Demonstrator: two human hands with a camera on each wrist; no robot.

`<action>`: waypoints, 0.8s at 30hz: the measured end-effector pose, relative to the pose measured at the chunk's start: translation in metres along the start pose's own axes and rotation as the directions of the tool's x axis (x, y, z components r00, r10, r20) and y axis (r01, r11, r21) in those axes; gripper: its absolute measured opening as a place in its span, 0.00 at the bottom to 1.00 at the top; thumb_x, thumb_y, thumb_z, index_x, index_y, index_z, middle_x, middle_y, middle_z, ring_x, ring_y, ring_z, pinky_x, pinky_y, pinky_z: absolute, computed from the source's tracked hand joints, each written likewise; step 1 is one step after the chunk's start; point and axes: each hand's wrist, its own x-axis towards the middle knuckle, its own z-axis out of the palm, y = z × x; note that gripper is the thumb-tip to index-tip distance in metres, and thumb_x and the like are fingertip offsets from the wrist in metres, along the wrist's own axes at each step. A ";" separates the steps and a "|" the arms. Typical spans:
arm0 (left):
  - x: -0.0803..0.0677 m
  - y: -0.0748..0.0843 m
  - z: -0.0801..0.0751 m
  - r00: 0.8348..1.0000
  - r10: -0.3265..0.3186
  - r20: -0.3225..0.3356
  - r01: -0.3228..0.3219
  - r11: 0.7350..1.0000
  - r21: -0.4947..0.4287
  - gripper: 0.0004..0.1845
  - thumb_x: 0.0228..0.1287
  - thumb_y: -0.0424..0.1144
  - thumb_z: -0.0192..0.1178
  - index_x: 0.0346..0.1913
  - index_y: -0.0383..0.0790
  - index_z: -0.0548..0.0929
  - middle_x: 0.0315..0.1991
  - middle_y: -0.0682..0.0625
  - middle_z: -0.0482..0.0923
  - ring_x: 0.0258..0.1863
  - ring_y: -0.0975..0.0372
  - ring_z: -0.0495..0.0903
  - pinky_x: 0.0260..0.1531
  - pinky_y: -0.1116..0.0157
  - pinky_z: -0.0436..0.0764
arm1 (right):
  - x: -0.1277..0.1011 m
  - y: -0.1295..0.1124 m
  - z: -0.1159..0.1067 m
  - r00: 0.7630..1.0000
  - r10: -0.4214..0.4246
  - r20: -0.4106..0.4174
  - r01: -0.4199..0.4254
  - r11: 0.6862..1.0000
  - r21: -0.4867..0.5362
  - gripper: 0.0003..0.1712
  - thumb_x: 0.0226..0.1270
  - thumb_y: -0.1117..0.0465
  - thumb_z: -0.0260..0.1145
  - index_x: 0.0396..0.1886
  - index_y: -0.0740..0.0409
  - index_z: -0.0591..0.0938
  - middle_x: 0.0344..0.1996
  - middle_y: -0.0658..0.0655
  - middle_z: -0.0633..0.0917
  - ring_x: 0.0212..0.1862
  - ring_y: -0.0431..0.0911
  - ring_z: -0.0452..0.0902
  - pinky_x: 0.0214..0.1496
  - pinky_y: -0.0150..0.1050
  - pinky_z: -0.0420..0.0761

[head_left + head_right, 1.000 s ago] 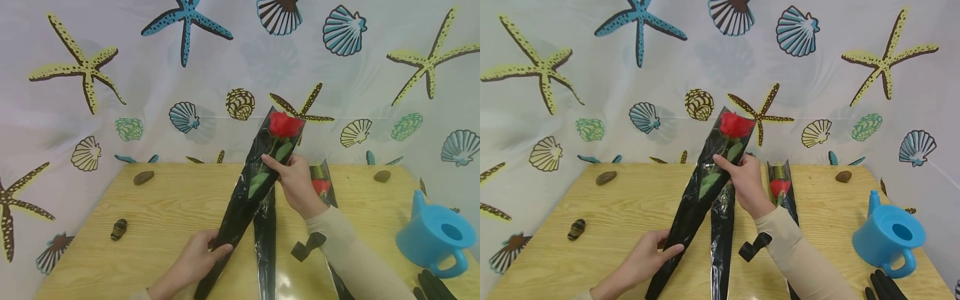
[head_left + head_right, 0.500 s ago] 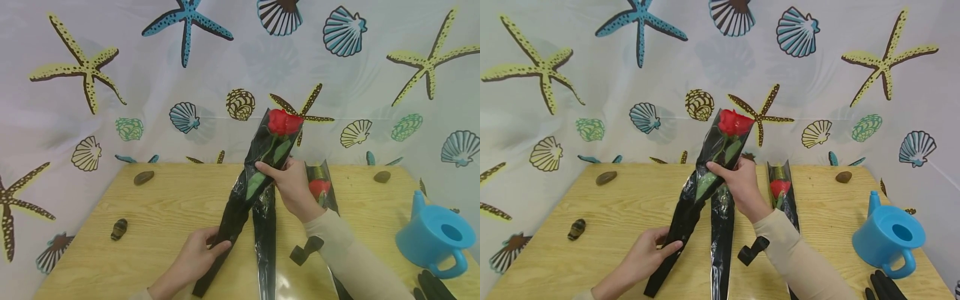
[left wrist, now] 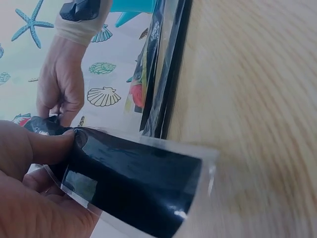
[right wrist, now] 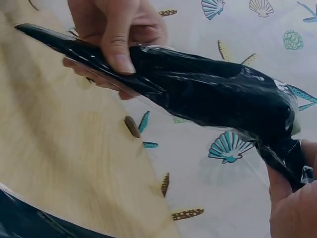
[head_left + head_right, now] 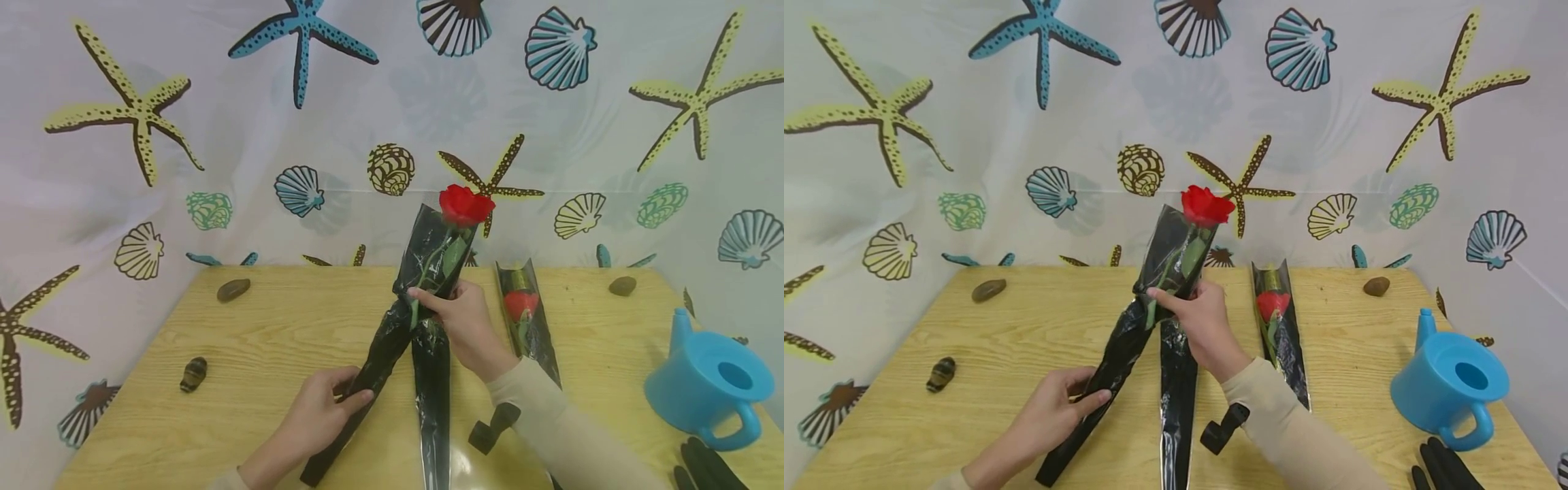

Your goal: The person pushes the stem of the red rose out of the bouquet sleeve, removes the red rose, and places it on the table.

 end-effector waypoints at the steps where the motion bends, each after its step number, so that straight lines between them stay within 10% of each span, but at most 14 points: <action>1: 0.000 0.000 0.000 1.000 -0.002 0.000 0.002 1.000 0.002 0.08 0.64 0.31 0.65 0.46 0.34 0.86 0.40 0.50 0.86 0.46 0.57 0.82 0.48 0.52 0.79 | -0.001 0.002 0.001 1.000 0.018 -0.004 -0.018 1.000 0.001 0.16 0.58 0.62 0.77 0.44 0.61 0.83 0.32 0.52 0.82 0.29 0.42 0.71 0.33 0.34 0.74; 7: 0.000 -0.002 -0.005 0.996 0.025 0.080 -0.027 0.999 0.026 0.07 0.65 0.35 0.67 0.43 0.36 0.86 0.37 0.52 0.85 0.42 0.60 0.83 0.43 0.58 0.81 | -0.003 0.010 -0.001 0.998 0.067 -0.019 -0.066 0.996 0.055 0.17 0.58 0.64 0.76 0.46 0.62 0.83 0.36 0.54 0.85 0.30 0.41 0.73 0.34 0.36 0.77; 14: -0.003 -0.008 -0.016 0.952 0.027 0.306 -0.003 0.997 -0.079 0.07 0.67 0.35 0.65 0.43 0.34 0.85 0.33 0.50 0.84 0.31 0.63 0.78 0.35 0.67 0.79 | -0.007 0.013 -0.009 0.987 0.158 0.027 -0.161 0.974 0.161 0.25 0.59 0.70 0.73 0.56 0.64 0.77 0.48 0.59 0.84 0.46 0.48 0.83 0.49 0.41 0.81; 24: -0.005 -0.010 -0.016 0.934 -0.013 0.356 0.071 0.986 -0.149 0.11 0.66 0.34 0.66 0.47 0.31 0.85 0.39 0.43 0.86 0.37 0.59 0.83 0.37 0.64 0.82 | -0.008 0.009 -0.016 0.986 0.166 0.016 -0.166 0.962 0.217 0.25 0.60 0.71 0.73 0.56 0.64 0.75 0.46 0.59 0.84 0.45 0.48 0.83 0.50 0.42 0.81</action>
